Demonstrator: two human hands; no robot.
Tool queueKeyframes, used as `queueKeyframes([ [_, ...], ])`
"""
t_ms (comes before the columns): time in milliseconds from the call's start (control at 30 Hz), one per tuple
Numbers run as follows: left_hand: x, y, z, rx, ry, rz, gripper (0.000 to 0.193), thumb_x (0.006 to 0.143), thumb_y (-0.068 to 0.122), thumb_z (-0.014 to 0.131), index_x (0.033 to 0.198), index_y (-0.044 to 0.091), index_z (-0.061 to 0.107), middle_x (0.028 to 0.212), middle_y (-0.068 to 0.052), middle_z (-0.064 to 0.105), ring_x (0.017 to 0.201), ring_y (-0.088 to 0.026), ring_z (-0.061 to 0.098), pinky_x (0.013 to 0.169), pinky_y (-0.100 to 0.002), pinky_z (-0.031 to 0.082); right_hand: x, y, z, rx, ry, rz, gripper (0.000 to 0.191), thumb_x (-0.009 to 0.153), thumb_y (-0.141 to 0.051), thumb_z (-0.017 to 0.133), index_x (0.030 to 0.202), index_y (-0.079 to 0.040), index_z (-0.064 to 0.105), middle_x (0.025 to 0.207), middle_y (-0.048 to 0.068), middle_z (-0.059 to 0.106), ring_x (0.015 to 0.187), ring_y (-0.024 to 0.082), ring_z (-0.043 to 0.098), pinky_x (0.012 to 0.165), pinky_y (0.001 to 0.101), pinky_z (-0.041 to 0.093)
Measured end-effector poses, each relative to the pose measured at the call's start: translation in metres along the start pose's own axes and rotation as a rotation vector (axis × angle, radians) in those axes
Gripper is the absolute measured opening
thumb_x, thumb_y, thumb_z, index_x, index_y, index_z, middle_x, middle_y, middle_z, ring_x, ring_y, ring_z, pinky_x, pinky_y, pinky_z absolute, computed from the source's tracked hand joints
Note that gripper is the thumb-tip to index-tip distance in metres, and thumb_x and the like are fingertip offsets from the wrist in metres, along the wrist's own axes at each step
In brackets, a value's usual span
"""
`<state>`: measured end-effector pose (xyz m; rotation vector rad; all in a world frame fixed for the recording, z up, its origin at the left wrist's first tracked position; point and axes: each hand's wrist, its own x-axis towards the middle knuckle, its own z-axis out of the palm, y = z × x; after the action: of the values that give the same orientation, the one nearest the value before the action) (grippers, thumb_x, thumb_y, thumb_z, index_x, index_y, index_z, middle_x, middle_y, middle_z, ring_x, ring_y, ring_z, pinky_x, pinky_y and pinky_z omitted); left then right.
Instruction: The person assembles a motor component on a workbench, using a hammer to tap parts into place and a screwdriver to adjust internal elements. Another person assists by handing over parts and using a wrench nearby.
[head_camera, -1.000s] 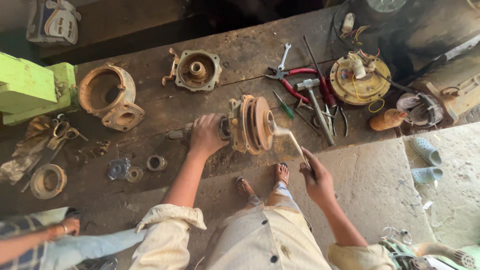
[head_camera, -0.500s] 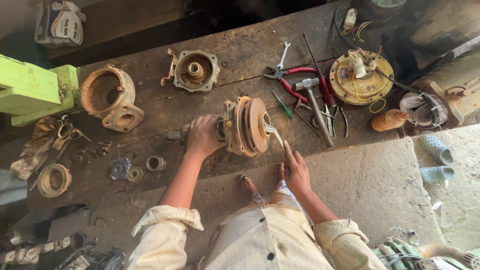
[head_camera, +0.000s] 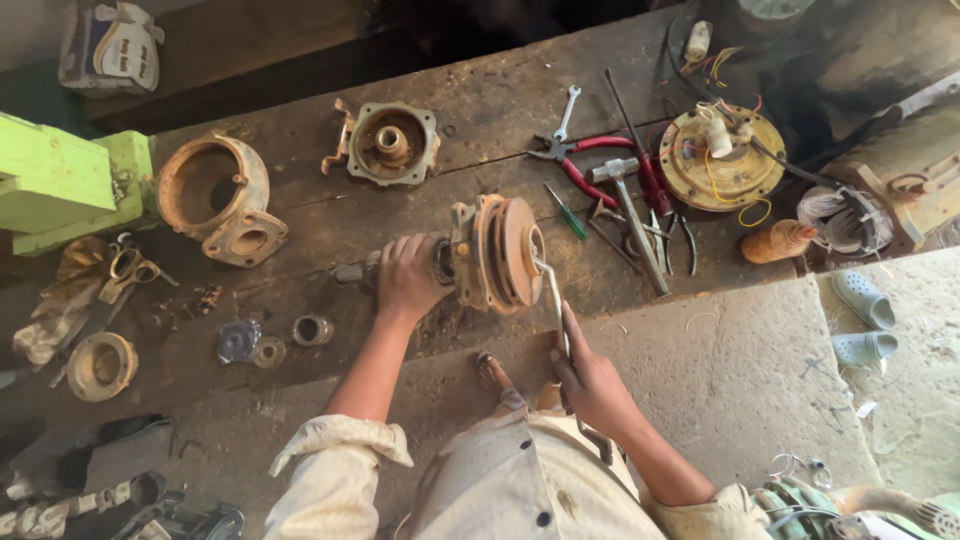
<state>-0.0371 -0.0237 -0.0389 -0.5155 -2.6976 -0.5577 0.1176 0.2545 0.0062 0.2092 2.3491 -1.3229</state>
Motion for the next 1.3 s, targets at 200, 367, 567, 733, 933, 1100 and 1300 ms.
queueKeyframes([
  [200,-0.005,-0.007,-0.009,-0.006,-0.01,0.002,0.068,0.06,0.038,0.09,0.116,0.01,0.063,0.112,-0.009,0.067,0.11,-0.032,0.062,0.096,-0.049,0.045,-0.025,-0.007,0.006,0.195,-0.042,0.007,0.072,0.099,-0.019,0.053,0.162,-0.024,0.02,0.074,0.009,0.067,0.052,0.018,0.067,0.052,0.0354,0.057],
  [367,-0.014,-0.018,-0.017,-0.025,-0.001,-0.007,0.071,0.058,0.038,0.092,0.117,0.01,0.063,0.112,-0.009,0.066,0.109,-0.031,0.061,0.097,-0.049,0.045,-0.041,-0.019,0.024,0.088,-0.03,0.117,0.076,0.098,-0.018,0.051,0.164,-0.026,0.014,0.07,0.01,0.065,0.05,0.018,0.065,0.051,0.0348,0.056],
  [567,-0.024,-0.025,-0.013,0.043,0.146,0.019,0.062,0.065,0.032,0.091,0.118,0.013,0.066,0.113,-0.005,0.066,0.112,-0.028,0.06,0.1,-0.048,0.043,-0.07,-0.079,0.017,0.694,-0.148,0.28,0.082,0.096,-0.02,0.056,0.169,-0.029,0.019,0.093,0.012,0.055,0.06,0.018,0.056,0.047,0.0348,0.047],
  [733,-0.021,-0.031,-0.016,-0.034,0.119,0.034,0.065,0.06,0.033,0.091,0.115,0.011,0.065,0.11,-0.008,0.065,0.11,-0.032,0.06,0.099,-0.051,0.043,-0.094,-0.113,-0.014,0.544,-0.316,-0.203,0.094,0.086,-0.034,0.072,0.163,-0.01,0.022,0.144,0.017,0.056,0.089,0.02,0.069,0.076,0.0353,0.06],
  [933,-0.022,-0.04,-0.026,-0.054,0.02,0.015,0.061,0.061,0.033,0.092,0.111,0.011,0.063,0.106,-0.009,0.065,0.107,-0.033,0.06,0.097,-0.05,0.044,-0.074,-0.117,0.018,0.083,0.08,-0.557,0.087,0.074,-0.046,0.088,0.141,-0.004,0.05,0.126,0.015,0.068,0.098,0.024,0.07,0.087,0.0352,0.057],
  [1100,-0.023,-0.04,-0.027,-0.039,0.03,0.012,0.065,0.057,0.032,0.092,0.11,0.01,0.062,0.108,-0.009,0.065,0.108,-0.032,0.062,0.097,-0.048,0.046,-0.02,-0.127,0.014,-0.533,0.716,-1.078,0.032,0.087,-0.038,0.072,0.087,-0.008,0.062,0.095,0.017,0.056,0.086,0.035,0.056,0.074,0.0431,0.046],
  [1300,-0.025,-0.042,-0.028,-0.042,0.048,-0.001,0.071,0.055,0.033,0.095,0.115,0.012,0.064,0.111,-0.007,0.066,0.109,-0.03,0.061,0.097,-0.047,0.045,0.015,-0.133,0.031,-0.057,0.371,-1.045,0.036,0.101,-0.012,0.05,0.066,-0.002,0.047,0.065,0.008,0.048,0.057,0.025,0.052,0.056,0.0362,0.041],
])
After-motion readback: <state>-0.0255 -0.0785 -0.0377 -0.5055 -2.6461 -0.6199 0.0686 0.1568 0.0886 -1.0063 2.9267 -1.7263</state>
